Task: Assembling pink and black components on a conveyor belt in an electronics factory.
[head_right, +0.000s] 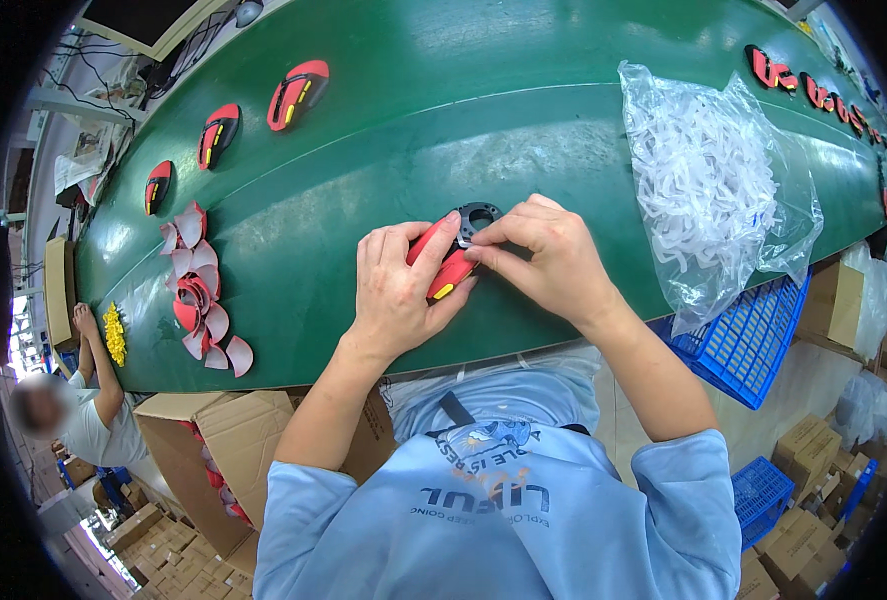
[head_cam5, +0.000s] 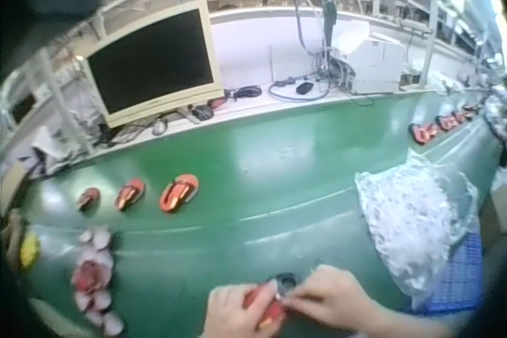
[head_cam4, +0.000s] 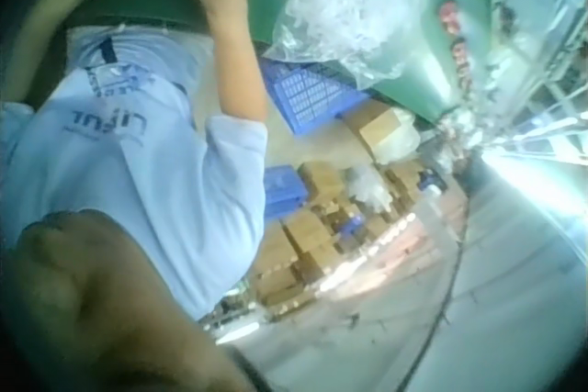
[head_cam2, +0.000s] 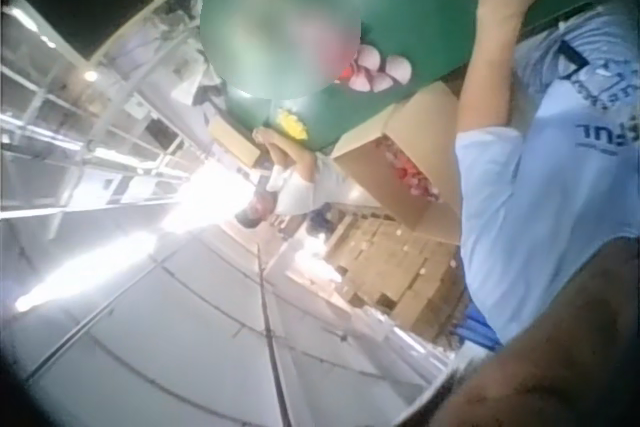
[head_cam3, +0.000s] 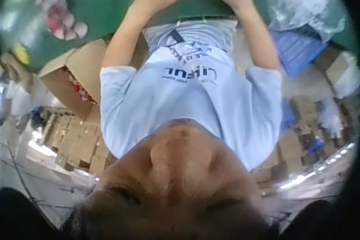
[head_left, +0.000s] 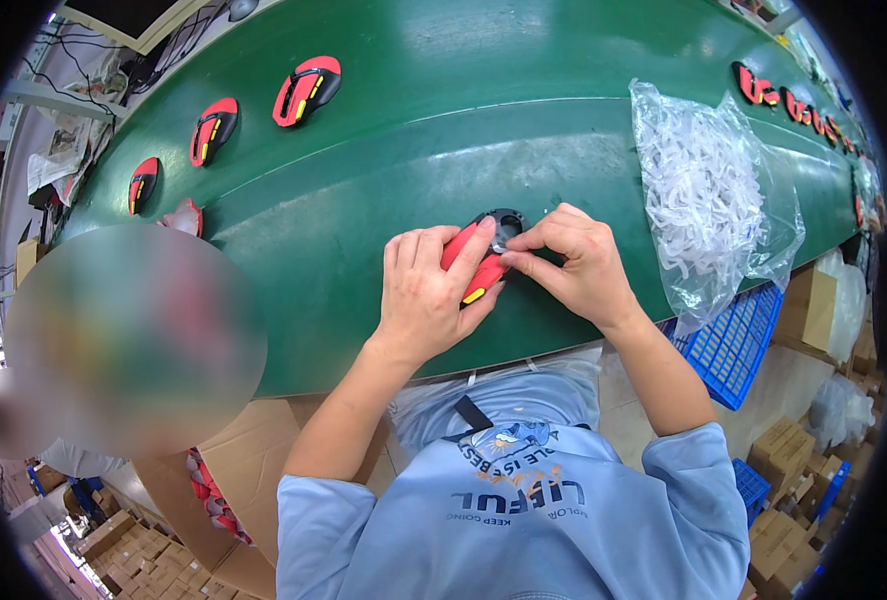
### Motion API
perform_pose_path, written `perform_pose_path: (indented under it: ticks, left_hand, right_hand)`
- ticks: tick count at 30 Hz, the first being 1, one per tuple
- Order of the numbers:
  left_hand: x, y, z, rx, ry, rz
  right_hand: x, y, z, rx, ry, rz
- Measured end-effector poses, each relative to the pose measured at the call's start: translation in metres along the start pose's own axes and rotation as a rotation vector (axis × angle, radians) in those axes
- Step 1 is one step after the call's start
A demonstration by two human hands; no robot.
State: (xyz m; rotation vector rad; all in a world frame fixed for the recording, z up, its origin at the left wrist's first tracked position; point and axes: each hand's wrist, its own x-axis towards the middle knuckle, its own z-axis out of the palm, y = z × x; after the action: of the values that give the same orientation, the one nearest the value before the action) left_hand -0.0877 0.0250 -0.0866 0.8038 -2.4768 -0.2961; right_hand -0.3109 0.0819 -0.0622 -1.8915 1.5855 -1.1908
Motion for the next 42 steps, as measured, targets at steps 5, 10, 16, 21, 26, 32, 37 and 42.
perform_pose_path:
  ticks: [5,10,16,21,26,32,37,42]
  left_hand:
    - [0.002,-0.001,-0.004,0.005,-0.063,0.024]
    - [-0.001,-0.001,0.002,-0.017,-0.034,0.018]
    - [-0.001,0.0,0.003,-0.048,-0.033,0.007]
    - [0.002,0.003,-0.002,0.004,-0.059,0.029]
    - [0.003,0.004,-0.002,-0.033,-0.042,0.025]
    - [0.009,0.0,-0.011,0.009,-0.067,0.062]
    - [0.002,0.001,-0.018,-0.033,-0.095,0.066]
    - [-0.022,-0.058,-0.082,0.314,0.132,-0.346]
  right_hand:
    - [0.007,-0.003,-0.007,0.003,-0.057,0.088]
    - [0.022,0.004,-0.014,-0.034,-0.112,-0.067]
    - [0.028,0.003,-0.023,-0.239,-0.249,-0.27]
    - [0.017,0.004,-0.019,-0.122,-0.274,-0.144]
    - [-0.001,-0.02,-0.024,-0.32,-0.266,-0.155]
    - [-0.001,-0.014,-0.03,-0.341,-0.517,-0.148]
    - [-0.013,-0.014,-0.037,-0.269,-0.5,-0.047]
    - [-0.045,0.005,-0.04,0.04,-0.139,0.339]
